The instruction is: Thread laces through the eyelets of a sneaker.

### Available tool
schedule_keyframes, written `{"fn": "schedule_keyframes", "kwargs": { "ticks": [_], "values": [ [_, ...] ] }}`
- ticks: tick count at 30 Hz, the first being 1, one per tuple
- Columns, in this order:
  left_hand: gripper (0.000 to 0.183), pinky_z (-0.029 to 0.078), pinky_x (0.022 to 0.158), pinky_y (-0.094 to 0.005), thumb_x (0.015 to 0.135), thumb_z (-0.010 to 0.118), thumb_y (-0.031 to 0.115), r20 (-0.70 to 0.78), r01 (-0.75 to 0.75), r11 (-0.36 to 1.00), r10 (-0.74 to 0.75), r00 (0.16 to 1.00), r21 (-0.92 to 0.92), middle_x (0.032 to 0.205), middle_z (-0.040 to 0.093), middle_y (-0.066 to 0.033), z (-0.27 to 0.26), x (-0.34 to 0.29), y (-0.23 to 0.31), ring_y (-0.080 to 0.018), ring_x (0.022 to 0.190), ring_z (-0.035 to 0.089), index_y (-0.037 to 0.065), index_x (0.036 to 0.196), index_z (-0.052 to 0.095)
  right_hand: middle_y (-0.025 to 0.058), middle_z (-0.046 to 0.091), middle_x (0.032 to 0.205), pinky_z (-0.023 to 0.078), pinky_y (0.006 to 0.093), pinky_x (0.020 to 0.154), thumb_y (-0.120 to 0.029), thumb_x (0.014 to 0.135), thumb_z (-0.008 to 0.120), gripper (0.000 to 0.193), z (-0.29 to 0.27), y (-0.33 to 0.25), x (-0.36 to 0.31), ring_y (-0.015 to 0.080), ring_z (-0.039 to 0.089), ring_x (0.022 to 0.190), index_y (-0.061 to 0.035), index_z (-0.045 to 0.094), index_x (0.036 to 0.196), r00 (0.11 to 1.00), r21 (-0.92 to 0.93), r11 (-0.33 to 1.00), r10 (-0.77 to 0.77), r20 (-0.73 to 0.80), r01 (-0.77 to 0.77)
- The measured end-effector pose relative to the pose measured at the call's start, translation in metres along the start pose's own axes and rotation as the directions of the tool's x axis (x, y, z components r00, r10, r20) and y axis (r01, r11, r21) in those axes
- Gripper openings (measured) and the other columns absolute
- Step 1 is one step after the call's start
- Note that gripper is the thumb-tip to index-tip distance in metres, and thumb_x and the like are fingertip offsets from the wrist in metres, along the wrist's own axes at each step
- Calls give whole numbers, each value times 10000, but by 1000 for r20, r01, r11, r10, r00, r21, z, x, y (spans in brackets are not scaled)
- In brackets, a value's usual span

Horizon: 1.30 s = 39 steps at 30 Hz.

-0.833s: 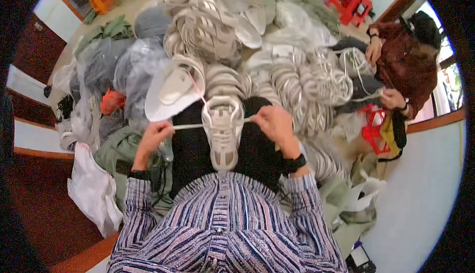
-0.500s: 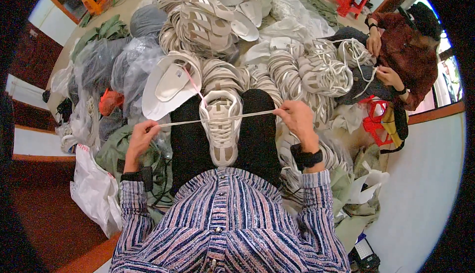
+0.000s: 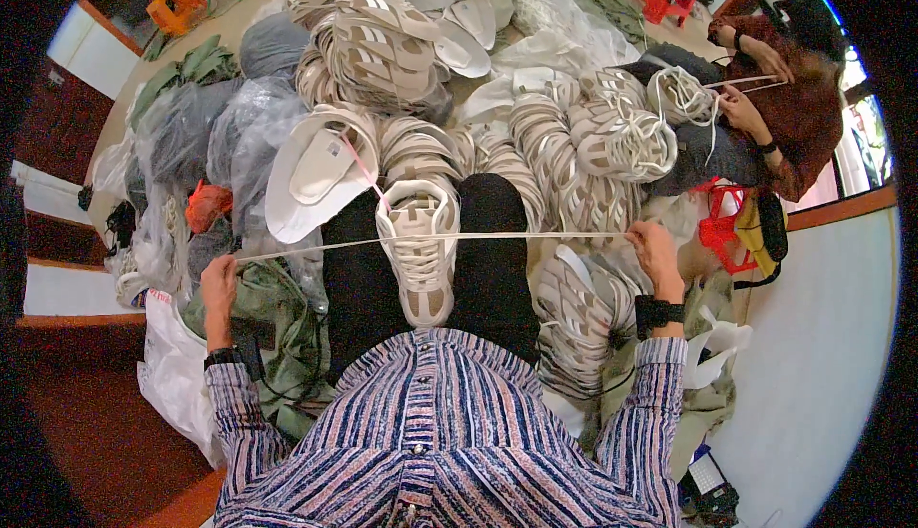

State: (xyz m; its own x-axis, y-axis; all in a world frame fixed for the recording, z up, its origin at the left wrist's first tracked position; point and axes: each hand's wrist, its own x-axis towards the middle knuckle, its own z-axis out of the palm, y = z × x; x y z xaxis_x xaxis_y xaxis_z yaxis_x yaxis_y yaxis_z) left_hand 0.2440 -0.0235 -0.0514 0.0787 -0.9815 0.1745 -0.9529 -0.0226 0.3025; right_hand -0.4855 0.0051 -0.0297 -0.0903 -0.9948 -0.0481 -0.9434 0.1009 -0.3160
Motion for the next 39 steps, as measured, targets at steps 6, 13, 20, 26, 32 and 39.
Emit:
{"fn": "schedule_keyframes", "kwargs": {
  "ticks": [6,13,20,26,32,39],
  "values": [
    [150,432,717,-441,845,531,143,-20,142,936,-143,989,323,870,581,-173,0,-15,-6,-371,851,553,32,882,624,162,605,771,449,397,659,-152,766,615,121,34,26,-13,361,571,757,-31,631,759,980,-372,916,-188,-65,151],
    [174,456,656,-420,823,544,116,-294,360,924,-311,904,130,766,632,-131,18,-25,-9,-313,710,596,29,911,666,145,627,773,502,328,608,-68,791,557,191,100,46,-12,268,610,633,-26,625,965,783,680,620,613,-109,-390],
    [302,457,666,-325,819,506,52,-221,258,822,-414,883,-507,823,625,-116,9,9,73,-218,756,590,12,1113,564,111,632,771,506,290,567,-77,828,544,277,91,-54,13,181,604,596,-6,554,1095,889,786,594,438,-137,-171],
    [126,466,702,-354,791,624,73,-46,-426,767,462,885,-481,848,593,-120,62,2,221,-292,811,581,20,905,613,153,598,847,438,416,760,-160,809,614,224,93,-212,27,325,557,845,-57,594,1007,775,235,747,-543,-323,621],
    [152,459,643,-374,769,649,107,-11,-442,778,489,872,-447,801,574,-105,94,-4,245,-299,747,577,55,899,591,152,586,790,446,391,665,-191,800,623,184,107,-226,27,329,557,751,-25,576,863,871,510,748,-491,-5,424],
    [121,449,621,-389,772,617,118,95,-504,814,548,831,-290,744,567,-108,91,2,251,-300,688,570,48,851,558,31,502,605,384,269,525,-152,810,636,175,100,-237,31,94,436,567,7,564,790,957,714,684,-283,68,151]
  ]
}}
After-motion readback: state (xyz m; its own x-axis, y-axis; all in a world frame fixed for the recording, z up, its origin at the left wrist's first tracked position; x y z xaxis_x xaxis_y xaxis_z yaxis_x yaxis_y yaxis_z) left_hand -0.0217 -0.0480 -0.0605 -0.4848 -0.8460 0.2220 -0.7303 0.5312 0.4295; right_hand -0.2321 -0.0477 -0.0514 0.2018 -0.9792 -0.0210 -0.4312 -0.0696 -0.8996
